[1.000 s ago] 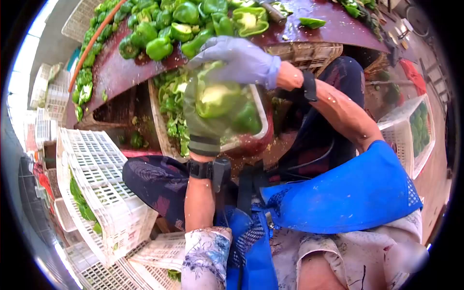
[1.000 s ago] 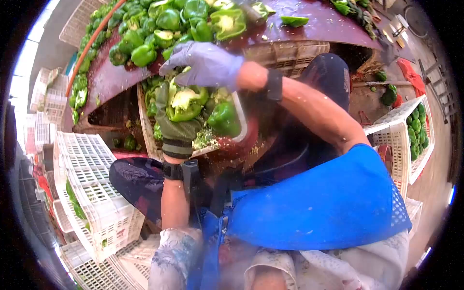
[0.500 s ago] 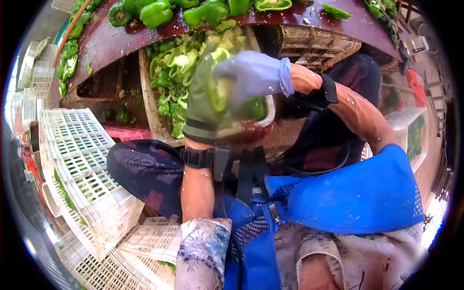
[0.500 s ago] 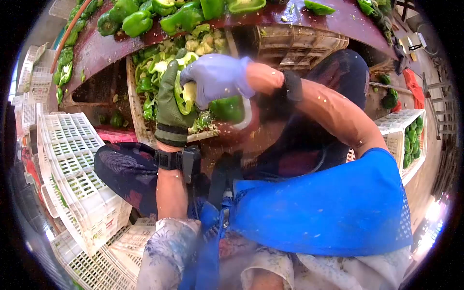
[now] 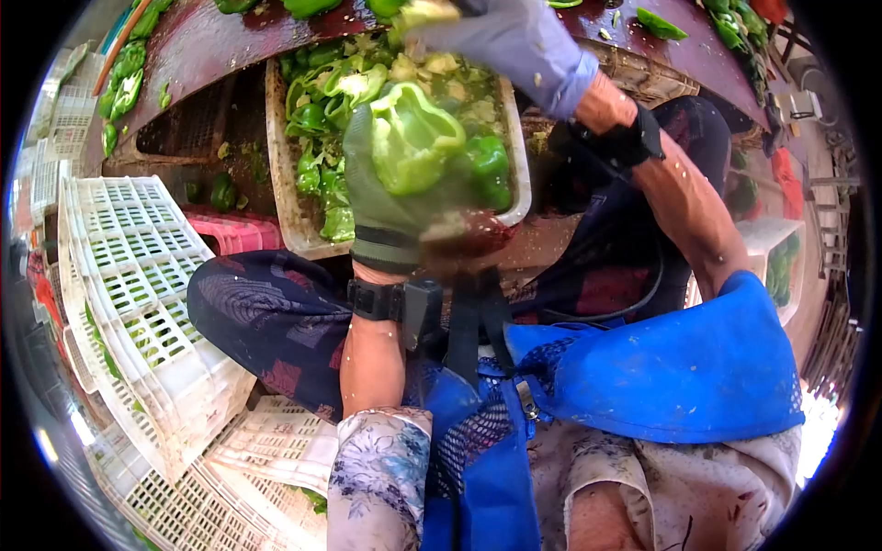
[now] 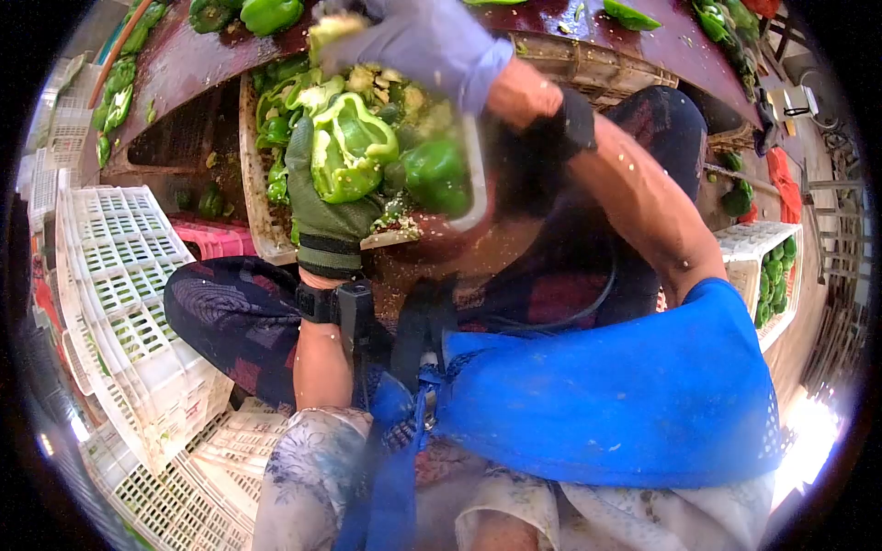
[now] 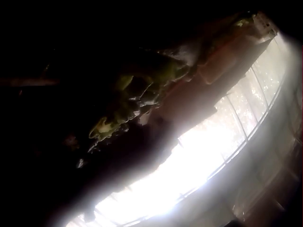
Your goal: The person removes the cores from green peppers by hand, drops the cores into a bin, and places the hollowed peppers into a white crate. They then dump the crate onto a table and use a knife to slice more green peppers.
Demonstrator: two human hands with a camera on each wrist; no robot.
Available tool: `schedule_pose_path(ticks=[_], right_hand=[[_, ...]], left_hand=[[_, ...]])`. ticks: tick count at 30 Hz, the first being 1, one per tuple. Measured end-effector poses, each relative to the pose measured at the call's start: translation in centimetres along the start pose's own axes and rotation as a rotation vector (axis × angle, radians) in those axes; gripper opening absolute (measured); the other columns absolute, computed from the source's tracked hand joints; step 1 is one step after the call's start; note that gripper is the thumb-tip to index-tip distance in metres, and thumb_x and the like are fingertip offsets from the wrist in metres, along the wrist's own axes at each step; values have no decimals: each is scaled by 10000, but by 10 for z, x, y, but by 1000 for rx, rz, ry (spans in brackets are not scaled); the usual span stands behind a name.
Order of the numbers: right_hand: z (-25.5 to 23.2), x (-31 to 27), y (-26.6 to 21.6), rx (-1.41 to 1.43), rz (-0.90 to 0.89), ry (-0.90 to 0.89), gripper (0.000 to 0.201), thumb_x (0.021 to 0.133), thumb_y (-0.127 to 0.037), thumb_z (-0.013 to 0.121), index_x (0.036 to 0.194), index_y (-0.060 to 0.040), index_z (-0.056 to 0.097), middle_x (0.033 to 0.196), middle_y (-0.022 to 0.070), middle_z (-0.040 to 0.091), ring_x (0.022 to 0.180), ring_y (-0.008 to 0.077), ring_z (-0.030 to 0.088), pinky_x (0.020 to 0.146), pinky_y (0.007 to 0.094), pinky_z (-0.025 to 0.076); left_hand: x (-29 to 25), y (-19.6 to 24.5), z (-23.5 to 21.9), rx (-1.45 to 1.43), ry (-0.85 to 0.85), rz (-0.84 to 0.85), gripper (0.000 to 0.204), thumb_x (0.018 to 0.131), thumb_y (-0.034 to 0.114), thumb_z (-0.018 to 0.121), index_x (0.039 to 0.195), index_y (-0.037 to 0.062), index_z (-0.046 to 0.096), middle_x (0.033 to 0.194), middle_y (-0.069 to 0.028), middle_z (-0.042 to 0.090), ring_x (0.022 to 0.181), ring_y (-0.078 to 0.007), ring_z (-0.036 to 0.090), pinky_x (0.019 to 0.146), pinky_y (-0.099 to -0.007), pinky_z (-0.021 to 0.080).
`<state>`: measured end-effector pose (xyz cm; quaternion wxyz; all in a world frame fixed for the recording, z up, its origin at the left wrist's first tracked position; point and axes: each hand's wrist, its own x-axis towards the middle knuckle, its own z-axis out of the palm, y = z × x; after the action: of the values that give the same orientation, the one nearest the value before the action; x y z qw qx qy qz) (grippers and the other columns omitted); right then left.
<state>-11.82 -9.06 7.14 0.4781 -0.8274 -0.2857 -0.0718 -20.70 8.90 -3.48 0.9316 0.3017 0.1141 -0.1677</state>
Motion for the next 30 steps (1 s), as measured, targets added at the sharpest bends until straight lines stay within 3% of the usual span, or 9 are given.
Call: schedule_pose_path(ticks=[2, 3, 5, 9, 17, 23, 24, 26, 30], right_hand=[[-6, 15, 16, -432, -401, -5, 584, 743, -19, 651, 1308, -63, 510, 1187, 205, 543, 1171, 318, 518, 953, 384, 468], [-8, 6, 21, -401, -189, -123, 573, 782, -69, 655, 1330, -95, 490, 1325, 192, 469, 1238, 311, 481, 984, 370, 462], [11, -6, 30, -332, -218, -11, 259, 815, -177, 724, 1036, -48, 684, 878, 93, 684, 791, 203, 649, 782, 352, 540], [28, -23, 0, -103, 129, -268, 261, 829, -254, 674, 965, -38, 731, 754, 128, 700, 660, 254, 672, 701, 358, 553], [35, -26, -14, 539, 837, -388, 238, 833, -247, 714, 863, -11, 723, 609, 48, 630, 496, 102, 548, 464, 272, 425], [41, -29, -16, 391, 731, -455, 122, 859, -185, 643, 888, -75, 686, 667, 19, 628, 501, 67, 523, 438, 215, 367], [47, -33, -6, 190, 405, -403, 117, 868, -178, 635, 883, -71, 682, 678, 26, 631, 513, 76, 535, 447, 219, 385], [59, -37, 11, -211, -247, -275, 113, 886, -162, 620, 872, -63, 673, 699, 41, 638, 536, 93, 558, 466, 229, 420], [43, -27, 20, -44, -57, 29, 166, 858, -205, 668, 922, -53, 664, 666, 168, 632, 668, 271, 674, 602, 392, 547]], left_hand=[[-3, 5, -2, -29, 5, -5, 570, 900, 495, 526, 1285, 75, 509, 1114, -144, 612, 962, -261, 620, 789, -391, 547], [-1, 6, -2, -41, 7, 3, 569, 903, 501, 520, 1284, 78, 511, 1112, -142, 614, 959, -259, 621, 786, -391, 548], [1, 8, -3, -77, 10, 7, 568, 910, 514, 509, 1281, 84, 515, 1108, -137, 616, 952, -254, 624, 779, -391, 551], [5, 12, 6, -127, 11, 18, 568, 923, 540, 486, 1277, 97, 524, 1099, -127, 622, 939, -245, 629, 766, -391, 556], [10, -4, 47, 364, 37, 346, 558, 1004, 481, 370, 1388, 80, 425, 1154, -125, 572, 987, -208, 603, 827, -352, 528], [10, -14, 27, 408, -4, 371, 553, 1016, 439, 355, 1395, 38, 394, 1219, -157, 550, 1086, -241, 576, 906, -360, 509], [13, -20, 15, 607, 22, 485, 563, 1008, 447, 372, 1377, 22, 408, 1222, -159, 554, 1086, -246, 577, 909, -365, 509], [26, -17, 3, -88, 22, 101, 586, 958, 491, 456, 1310, 23, 467, 1215, -153, 573, 1083, -262, 580, 908, -406, 511], [25, -10, 7, 7, 52, 211, 579, 927, 529, 491, 1300, 86, 493, 1215, -121, 576, 1102, -274, 570, 913, -446, 507]])
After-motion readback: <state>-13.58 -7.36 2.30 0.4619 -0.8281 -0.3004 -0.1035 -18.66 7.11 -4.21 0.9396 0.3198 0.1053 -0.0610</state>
